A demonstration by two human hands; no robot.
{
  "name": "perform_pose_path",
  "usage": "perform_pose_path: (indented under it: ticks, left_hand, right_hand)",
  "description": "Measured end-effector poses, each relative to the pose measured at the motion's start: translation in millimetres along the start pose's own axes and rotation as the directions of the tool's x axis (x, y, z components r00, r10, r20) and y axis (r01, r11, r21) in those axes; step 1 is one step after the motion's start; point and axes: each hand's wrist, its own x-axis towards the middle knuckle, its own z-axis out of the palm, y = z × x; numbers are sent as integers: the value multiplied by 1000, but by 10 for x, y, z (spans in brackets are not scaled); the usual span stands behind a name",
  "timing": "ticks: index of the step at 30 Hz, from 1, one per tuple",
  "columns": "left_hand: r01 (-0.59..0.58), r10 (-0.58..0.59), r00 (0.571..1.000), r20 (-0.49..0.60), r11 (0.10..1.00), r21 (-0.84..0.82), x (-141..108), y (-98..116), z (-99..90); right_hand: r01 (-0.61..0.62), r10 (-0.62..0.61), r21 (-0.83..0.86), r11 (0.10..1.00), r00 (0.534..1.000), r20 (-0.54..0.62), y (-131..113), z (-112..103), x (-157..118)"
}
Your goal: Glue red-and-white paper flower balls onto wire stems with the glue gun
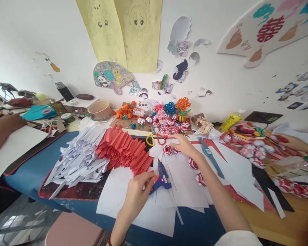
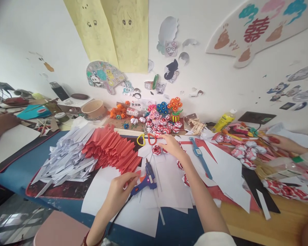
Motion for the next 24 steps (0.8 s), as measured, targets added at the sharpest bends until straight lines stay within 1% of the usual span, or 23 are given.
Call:
perform_pose_path:
  ticks: [3,5,9,12,14,17,20,22,24]
  left_hand:
    - [-11,12,1000,24,1000,-11,2,11,75]
    - [-21,22,999,36,1000,-23,-1,26,128]
    - [-32,35,998,53,998,-50,-20,51,194]
    - [-37,39,998,42,998,-45,-48,54,203]
    - [-43,44,999,26,998,-50,-58,47,211]
    - [-60,59,998,-31,996,-63,-21,44,258]
    - [-69,62,985,-160,997,-36,97,85,332]
    - [-71,63,969,-239,997,-26,200,137,371]
    - [-70,46,966,-254,994,-85,286,196,391]
  right_hand:
    - [18,-15,-57,998,999,37,-72,-30,-193]
    - [14,-10,-111,994,999,37,-130,2,-268]
    - [14,-13,-187,982,1000,6,-221,135,-302]
    - [35,-40,-183,983,999,-26,-261,185,-287]
    - [53,-64,-158,986,996,-62,-292,165,-294]
    - [62,-78,-110,992,986,-150,-373,94,-358]
    - [34,-47,-57,998,967,-252,-500,41,-500]
    - [31,-22,22,999,947,-320,-603,18,-634]
    - [62,0,144,988,918,-397,-713,-12,-791]
